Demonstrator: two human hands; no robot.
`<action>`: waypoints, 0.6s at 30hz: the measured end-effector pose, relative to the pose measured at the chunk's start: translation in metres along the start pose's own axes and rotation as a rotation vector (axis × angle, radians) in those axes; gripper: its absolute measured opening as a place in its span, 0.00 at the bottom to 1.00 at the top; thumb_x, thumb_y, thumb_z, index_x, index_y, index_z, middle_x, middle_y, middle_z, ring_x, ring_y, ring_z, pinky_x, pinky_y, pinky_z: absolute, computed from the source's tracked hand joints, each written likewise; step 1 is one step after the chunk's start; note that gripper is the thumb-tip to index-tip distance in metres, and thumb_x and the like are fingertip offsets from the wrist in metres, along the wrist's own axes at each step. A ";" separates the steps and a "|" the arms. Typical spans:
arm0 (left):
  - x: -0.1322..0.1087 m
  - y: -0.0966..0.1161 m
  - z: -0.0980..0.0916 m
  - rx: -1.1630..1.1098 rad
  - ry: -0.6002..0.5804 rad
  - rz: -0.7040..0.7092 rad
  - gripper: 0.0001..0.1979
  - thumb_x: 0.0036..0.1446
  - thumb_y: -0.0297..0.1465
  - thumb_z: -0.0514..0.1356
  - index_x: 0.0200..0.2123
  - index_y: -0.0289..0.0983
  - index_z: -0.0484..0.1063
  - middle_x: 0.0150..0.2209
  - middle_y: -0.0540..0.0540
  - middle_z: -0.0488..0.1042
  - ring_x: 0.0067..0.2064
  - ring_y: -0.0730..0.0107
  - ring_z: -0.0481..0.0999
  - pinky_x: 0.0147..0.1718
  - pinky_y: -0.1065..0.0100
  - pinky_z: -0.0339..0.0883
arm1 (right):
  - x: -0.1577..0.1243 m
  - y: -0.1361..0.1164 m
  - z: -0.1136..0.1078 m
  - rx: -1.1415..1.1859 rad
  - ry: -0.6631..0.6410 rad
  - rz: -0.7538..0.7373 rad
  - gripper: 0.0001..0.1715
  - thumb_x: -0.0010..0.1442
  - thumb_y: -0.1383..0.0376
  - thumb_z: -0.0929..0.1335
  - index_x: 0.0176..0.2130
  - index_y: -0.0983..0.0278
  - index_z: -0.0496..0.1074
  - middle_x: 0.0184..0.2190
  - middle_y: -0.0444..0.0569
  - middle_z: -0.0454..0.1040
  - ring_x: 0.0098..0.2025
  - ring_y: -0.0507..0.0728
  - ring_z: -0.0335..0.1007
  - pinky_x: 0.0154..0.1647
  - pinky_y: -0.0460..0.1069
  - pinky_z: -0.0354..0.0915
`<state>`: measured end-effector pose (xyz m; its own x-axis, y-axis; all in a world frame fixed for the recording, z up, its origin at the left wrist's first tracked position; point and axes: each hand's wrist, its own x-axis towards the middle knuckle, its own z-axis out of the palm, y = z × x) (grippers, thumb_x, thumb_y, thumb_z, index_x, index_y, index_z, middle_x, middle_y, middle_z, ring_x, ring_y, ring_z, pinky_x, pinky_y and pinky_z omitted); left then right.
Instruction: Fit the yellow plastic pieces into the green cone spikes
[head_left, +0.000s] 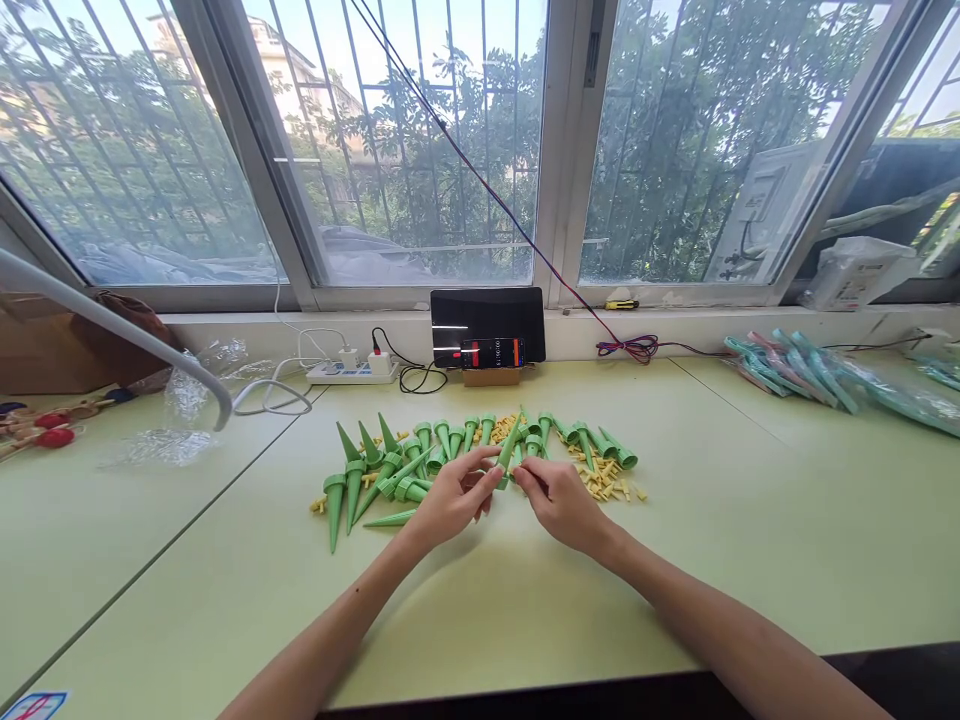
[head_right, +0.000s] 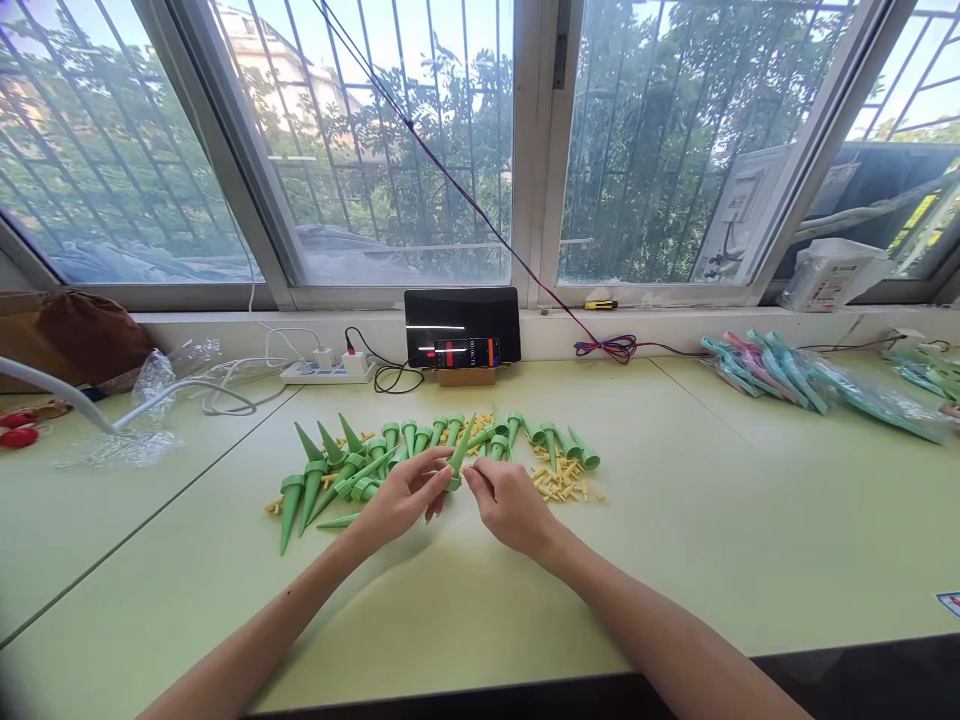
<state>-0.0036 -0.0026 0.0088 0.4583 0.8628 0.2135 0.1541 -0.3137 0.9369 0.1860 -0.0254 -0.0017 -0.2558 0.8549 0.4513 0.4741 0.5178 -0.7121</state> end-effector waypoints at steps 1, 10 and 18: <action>0.000 0.001 0.000 -0.007 -0.006 -0.005 0.25 0.61 0.46 0.57 0.53 0.34 0.67 0.26 0.51 0.68 0.22 0.76 0.67 0.19 0.73 0.64 | 0.000 0.000 0.000 -0.002 0.006 0.001 0.22 0.70 0.57 0.59 0.25 0.61 0.57 0.20 0.43 0.60 0.23 0.52 0.52 0.27 0.48 0.49; 0.000 0.003 -0.002 -0.026 -0.022 -0.051 0.25 0.58 0.44 0.61 0.54 0.38 0.67 0.40 0.45 0.69 0.26 0.75 0.72 0.20 0.71 0.69 | 0.001 0.002 0.000 -0.001 0.017 0.022 0.22 0.70 0.57 0.58 0.25 0.61 0.57 0.20 0.43 0.61 0.23 0.53 0.52 0.27 0.48 0.48; 0.000 0.001 -0.004 0.013 -0.017 -0.047 0.24 0.57 0.42 0.63 0.54 0.39 0.67 0.43 0.44 0.69 0.28 0.75 0.72 0.21 0.71 0.70 | 0.000 0.003 0.000 0.029 0.022 0.029 0.23 0.70 0.56 0.58 0.25 0.61 0.56 0.20 0.42 0.59 0.23 0.53 0.51 0.27 0.48 0.48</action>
<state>-0.0070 -0.0013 0.0108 0.4649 0.8700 0.1643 0.1870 -0.2779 0.9423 0.1880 -0.0239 -0.0042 -0.2236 0.8688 0.4419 0.4563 0.4939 -0.7401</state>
